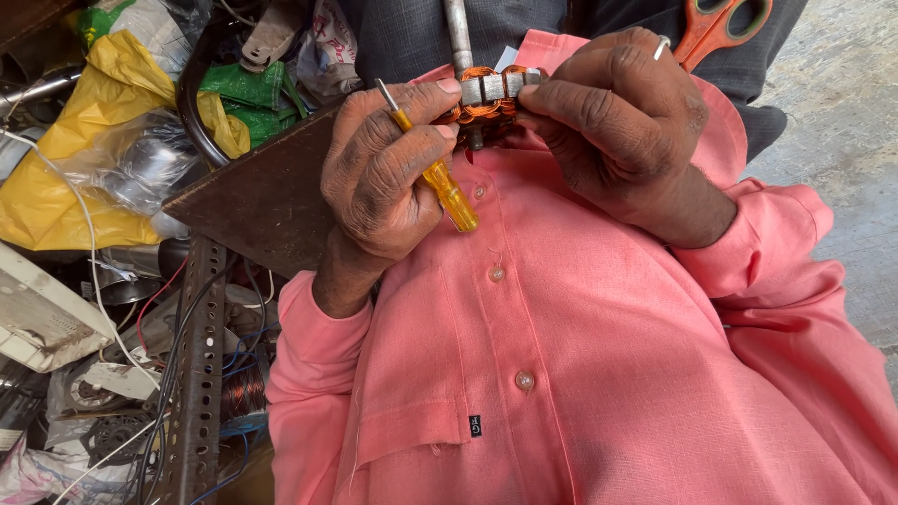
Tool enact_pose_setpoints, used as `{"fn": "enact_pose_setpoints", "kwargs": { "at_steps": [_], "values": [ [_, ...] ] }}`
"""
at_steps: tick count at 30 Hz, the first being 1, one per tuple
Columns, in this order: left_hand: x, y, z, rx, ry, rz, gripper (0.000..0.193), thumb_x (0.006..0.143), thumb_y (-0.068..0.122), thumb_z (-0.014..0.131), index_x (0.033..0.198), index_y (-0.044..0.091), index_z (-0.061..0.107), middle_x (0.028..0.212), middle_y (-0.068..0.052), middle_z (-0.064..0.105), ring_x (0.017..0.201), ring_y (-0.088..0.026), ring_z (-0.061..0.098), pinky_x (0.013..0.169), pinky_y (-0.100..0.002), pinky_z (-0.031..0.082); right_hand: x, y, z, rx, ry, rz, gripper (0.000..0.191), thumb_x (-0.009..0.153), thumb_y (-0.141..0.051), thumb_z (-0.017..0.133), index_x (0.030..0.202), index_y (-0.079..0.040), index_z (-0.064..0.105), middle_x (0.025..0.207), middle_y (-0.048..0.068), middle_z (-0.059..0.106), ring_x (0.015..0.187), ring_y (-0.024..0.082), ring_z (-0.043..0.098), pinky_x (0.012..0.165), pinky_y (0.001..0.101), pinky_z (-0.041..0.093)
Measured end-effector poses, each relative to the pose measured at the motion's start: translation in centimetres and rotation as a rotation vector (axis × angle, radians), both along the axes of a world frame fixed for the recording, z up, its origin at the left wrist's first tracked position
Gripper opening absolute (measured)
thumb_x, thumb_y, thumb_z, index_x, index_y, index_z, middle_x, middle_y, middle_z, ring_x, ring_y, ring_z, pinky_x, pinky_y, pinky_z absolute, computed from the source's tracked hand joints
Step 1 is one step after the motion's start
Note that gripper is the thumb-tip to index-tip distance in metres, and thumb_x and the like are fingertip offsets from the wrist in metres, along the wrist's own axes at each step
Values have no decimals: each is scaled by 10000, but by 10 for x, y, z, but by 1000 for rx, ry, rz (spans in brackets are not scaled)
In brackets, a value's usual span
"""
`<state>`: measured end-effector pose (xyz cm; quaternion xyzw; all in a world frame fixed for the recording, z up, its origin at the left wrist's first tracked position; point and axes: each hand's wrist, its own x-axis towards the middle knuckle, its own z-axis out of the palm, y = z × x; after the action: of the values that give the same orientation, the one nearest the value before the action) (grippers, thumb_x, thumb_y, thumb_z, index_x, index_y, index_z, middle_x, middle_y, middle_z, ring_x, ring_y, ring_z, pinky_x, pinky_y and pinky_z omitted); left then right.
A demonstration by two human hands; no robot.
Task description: The person sits on the ground holding a copper-wound motor stator on their lap and uses a yellow-handled screwdriver to work on the windings. They then set the screwdriver aside, press and reposition components around the stator by hand, and finally rest the stator on their leg.
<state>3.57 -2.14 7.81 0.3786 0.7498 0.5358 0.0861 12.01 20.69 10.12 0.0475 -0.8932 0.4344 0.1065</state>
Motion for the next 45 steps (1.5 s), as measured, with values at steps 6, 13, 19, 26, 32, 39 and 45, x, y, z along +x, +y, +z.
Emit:
{"fn": "enact_pose_setpoints", "kwargs": {
  "at_steps": [6, 13, 19, 26, 32, 39, 45],
  "values": [
    [0, -1, 0, -20, 48, -21, 326, 931, -95, 781, 1152, 79, 617, 1251, -110, 700, 1126, -271, 692, 958, -378, 613, 5, -1, -6, 10, -29, -5, 164, 1023, -51, 824, 1108, -35, 685, 986, 75, 610, 910, 245, 625, 757, 360, 481],
    [2, 2, 0, -107, 376, -93, 184, 1028, 140, 763, 1156, 117, 634, 1256, -74, 706, 1100, -238, 634, 815, -346, 546, 8, -3, -8, 52, -80, 26, 184, 1047, -60, 797, 1103, -21, 627, 1023, 117, 575, 962, 272, 583, 798, 368, 482],
    [6, 6, 3, -114, 296, -91, 178, 1010, 110, 723, 1160, 124, 626, 1190, -43, 728, 985, -200, 577, 803, -342, 493, 5, -3, -7, 57, -53, 119, 219, 1026, -47, 800, 1099, -15, 596, 1057, 122, 563, 1005, 305, 581, 901, 420, 505],
    [2, 4, 6, -121, 285, -152, 85, 1021, 129, 733, 1077, 116, 671, 1119, -27, 747, 839, -169, 578, 735, -348, 467, 7, -10, -1, 215, -29, 170, 288, 929, -101, 838, 1091, 19, 632, 1029, 128, 579, 1014, 315, 579, 880, 407, 515],
    [5, 8, 5, -114, 298, -183, 80, 1026, 128, 716, 1087, 92, 676, 1114, -49, 730, 848, -169, 600, 788, -364, 517, 7, -12, 12, 327, -63, 191, 224, 931, -83, 802, 1081, 12, 666, 1047, 120, 597, 1045, 295, 586, 883, 394, 504],
    [1, 8, 9, -124, 216, -150, 115, 954, 84, 721, 1054, 92, 664, 1096, -53, 738, 807, -205, 594, 764, -381, 500, -4, 9, 12, -174, -226, 41, 248, 922, -132, 791, 1073, 2, 646, 1065, 119, 622, 970, 291, 615, 846, 390, 493],
    [-8, 1, 19, 62, -228, -102, 232, 1012, 121, 778, 1182, 113, 620, 1147, -55, 735, 890, -195, 710, 846, -342, 557, -15, 12, -17, -970, -656, 100, 353, 976, -141, 813, 1291, -31, 698, 1156, 61, 689, 1058, 154, 668, 959, 267, 542]
  ]
}}
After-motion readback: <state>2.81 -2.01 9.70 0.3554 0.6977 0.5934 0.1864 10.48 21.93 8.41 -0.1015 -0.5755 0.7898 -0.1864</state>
